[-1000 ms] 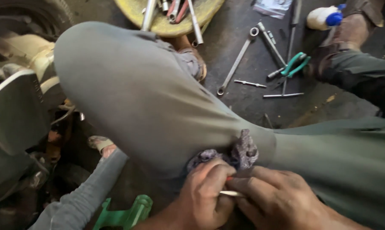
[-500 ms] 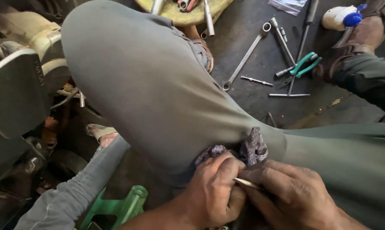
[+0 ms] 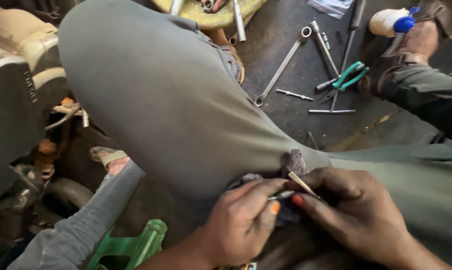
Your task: Cleaning and maintaining a motorcycle spark plug using a cloth and utility knife.
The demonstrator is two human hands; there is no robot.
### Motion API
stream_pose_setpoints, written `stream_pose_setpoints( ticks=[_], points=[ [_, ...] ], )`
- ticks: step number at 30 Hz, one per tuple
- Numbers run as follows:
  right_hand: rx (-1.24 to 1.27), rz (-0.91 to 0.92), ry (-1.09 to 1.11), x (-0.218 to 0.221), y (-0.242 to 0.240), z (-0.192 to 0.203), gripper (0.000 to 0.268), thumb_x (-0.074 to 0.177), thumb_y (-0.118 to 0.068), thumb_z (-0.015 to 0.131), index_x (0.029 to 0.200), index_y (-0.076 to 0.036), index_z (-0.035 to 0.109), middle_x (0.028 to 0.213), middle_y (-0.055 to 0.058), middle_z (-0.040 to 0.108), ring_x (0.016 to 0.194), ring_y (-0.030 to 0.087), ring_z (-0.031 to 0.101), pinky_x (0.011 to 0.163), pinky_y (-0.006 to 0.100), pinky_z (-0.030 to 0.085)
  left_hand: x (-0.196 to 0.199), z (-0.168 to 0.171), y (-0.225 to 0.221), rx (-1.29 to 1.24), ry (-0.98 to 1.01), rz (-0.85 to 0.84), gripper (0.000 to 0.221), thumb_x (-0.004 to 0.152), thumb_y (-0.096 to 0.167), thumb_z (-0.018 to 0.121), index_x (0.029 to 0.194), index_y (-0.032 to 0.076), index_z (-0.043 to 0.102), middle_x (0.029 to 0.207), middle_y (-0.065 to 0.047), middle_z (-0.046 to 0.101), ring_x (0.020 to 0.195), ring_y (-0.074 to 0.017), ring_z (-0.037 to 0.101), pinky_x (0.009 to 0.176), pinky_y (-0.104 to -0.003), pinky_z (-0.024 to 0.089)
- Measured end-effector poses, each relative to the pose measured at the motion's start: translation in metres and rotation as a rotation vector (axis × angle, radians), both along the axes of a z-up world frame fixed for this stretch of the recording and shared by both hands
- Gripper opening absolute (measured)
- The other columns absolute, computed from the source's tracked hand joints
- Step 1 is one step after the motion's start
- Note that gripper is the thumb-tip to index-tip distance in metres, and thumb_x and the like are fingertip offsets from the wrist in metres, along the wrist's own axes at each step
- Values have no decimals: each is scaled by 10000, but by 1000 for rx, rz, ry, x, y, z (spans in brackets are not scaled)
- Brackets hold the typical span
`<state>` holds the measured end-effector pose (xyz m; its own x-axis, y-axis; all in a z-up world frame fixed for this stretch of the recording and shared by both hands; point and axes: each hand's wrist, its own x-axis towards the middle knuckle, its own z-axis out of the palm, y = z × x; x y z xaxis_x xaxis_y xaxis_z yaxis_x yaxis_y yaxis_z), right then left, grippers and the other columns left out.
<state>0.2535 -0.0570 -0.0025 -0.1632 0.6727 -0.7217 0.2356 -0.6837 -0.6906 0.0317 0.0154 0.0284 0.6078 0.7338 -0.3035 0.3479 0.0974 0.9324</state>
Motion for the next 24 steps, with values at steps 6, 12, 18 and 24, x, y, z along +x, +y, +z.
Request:
stream_pose_setpoints(
  ticks=[6,12,18,24],
  points=[
    [275,122,38,9,21,20,308,905,-122,707,1212,-105,726,970,92,757,844,256,738,733,321,569,-44,2,0,-424,-99,129,417,1009,160,565,1360,-49,650,866,-78,720,719,-135,654,689,-295,553],
    [660,379,-333,5,65,-22,511,842,-103,665,1351,-125,624,894,124,661,775,355,652,667,460,521,-43,-5,-6,-515,-339,277,303,1007,163,581,1192,-74,622,828,-135,676,733,-164,644,669,-317,565],
    [263,595,-253,37,95,-224,223,928,-232,628,1083,-106,727,930,130,765,847,328,755,746,428,580,-48,-26,-23,-605,-429,281,422,1023,172,561,1351,-62,435,779,-118,664,704,-132,618,683,-288,532],
    [195,1327,-628,81,38,-400,191,902,-198,592,925,-122,766,900,140,737,853,337,741,711,470,594,-61,-45,-28,-427,-304,149,408,1009,238,583,1279,-62,640,747,-74,677,652,-101,618,645,-269,516]
  ],
)
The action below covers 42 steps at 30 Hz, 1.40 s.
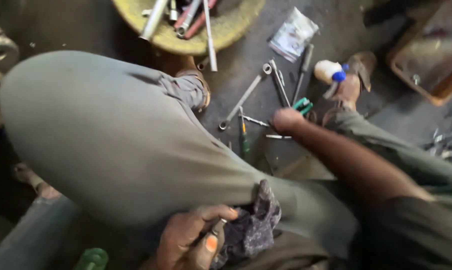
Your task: Cleaning and maintaining a motorcycle spark plug using a cloth and utility knife.
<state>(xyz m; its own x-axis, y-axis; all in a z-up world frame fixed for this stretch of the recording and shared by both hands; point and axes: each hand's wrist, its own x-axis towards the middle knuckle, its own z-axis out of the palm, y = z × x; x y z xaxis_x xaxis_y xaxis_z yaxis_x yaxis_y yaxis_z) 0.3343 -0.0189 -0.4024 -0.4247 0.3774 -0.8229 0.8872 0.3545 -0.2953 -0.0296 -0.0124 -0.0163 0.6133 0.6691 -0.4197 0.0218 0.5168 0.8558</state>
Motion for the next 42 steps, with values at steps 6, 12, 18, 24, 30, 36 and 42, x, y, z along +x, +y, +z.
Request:
stream_pose_setpoints(
  ticks=[6,12,18,24,30,36,42],
  points=[
    [369,258,168,-3,-22,3,251,868,-241,564,1032,-134,721,980,73,722,969,280,705,791,449,560,12,9,9,297,199,11,316,1035,277,597,1218,33,680,1066,-117,773,923,-211,763,848,-328,587],
    [214,152,129,-53,-4,-17,236,970,-238,531,1082,-116,698,949,97,732,900,302,729,715,427,559,24,22,14,248,221,91,290,1051,225,582,1251,34,669,1042,-114,750,909,-204,737,871,-335,568],
    [94,90,-37,-60,2,-17,228,990,-219,540,924,-143,745,938,89,752,879,265,753,706,412,563,17,11,-3,91,245,105,318,991,219,619,1240,29,677,793,-47,684,687,-146,654,698,-308,553],
    [138,504,28,-10,-18,9,203,929,-299,586,966,-168,736,1030,70,706,998,266,675,814,425,483,21,18,17,219,221,99,364,1089,337,544,1223,21,662,897,-85,703,781,-164,688,740,-314,562],
    [237,367,18,0,-5,12,277,944,-282,569,1157,-144,680,1137,74,682,1112,266,615,868,441,476,17,0,-11,152,97,183,689,1078,649,381,1084,39,701,750,-44,606,637,-100,578,617,-268,468],
    [-54,-145,155,-22,69,137,289,968,-222,523,1223,-124,618,1166,141,642,1096,323,637,912,550,488,31,27,-4,-217,-53,408,736,1022,635,507,1072,-83,662,723,-97,586,651,-151,550,598,-293,433],
    [109,-484,280,-13,119,295,332,977,-271,579,1264,-110,624,1040,105,747,877,264,701,735,405,529,26,41,-12,-192,-138,489,703,1058,598,478,1147,-90,595,781,-125,604,718,-168,573,677,-300,453]
  ],
)
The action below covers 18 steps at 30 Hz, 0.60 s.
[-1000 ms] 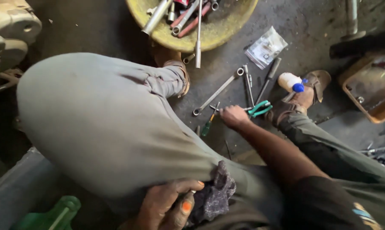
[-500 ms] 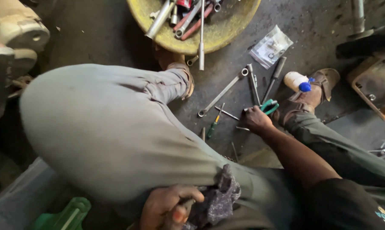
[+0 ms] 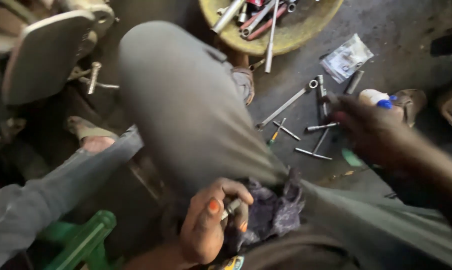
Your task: Cleaning and maintaining a motorcycle spark plug using a cloth and utility knife.
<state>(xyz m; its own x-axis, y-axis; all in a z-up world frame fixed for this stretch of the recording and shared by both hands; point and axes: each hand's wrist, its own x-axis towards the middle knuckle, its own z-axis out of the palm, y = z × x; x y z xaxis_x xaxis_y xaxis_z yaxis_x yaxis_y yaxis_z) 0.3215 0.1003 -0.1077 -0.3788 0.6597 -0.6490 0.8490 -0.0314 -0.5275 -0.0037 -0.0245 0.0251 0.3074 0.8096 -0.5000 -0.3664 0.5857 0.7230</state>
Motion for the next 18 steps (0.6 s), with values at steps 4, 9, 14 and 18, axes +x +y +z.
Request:
stream_pose_setpoints(
  ticks=[4,9,14,18],
  points=[
    [137,389,-415,-27,5,147,490,998,-324,459,1464,-174,468,1096,28,724,840,142,727,667,296,568,1,-1,-6,256,91,-71,700,1087,612,446,1225,-70,522,966,-189,656,898,-229,643,904,-362,552],
    [-142,337,-518,-22,-93,146,485,975,-435,538,1460,-420,539,1093,-64,753,871,107,767,741,283,616,18,13,12,461,284,-44,670,1106,597,348,1104,-38,561,917,-156,664,824,-192,632,865,-338,521],
    [90,492,-29,-34,-162,126,677,847,-371,653,1517,-324,570,1176,48,688,1007,245,716,779,373,590,25,8,6,512,288,-79,656,1134,565,357,1120,-37,616,903,-110,630,795,-157,575,762,-300,475],
    [185,-47,398,-10,-182,132,449,878,-185,664,1325,-169,630,1154,39,718,1014,197,714,830,312,594,12,12,7,283,302,-224,537,1082,439,401,1083,-29,665,752,-16,555,683,-94,500,652,-275,413]
  ],
)
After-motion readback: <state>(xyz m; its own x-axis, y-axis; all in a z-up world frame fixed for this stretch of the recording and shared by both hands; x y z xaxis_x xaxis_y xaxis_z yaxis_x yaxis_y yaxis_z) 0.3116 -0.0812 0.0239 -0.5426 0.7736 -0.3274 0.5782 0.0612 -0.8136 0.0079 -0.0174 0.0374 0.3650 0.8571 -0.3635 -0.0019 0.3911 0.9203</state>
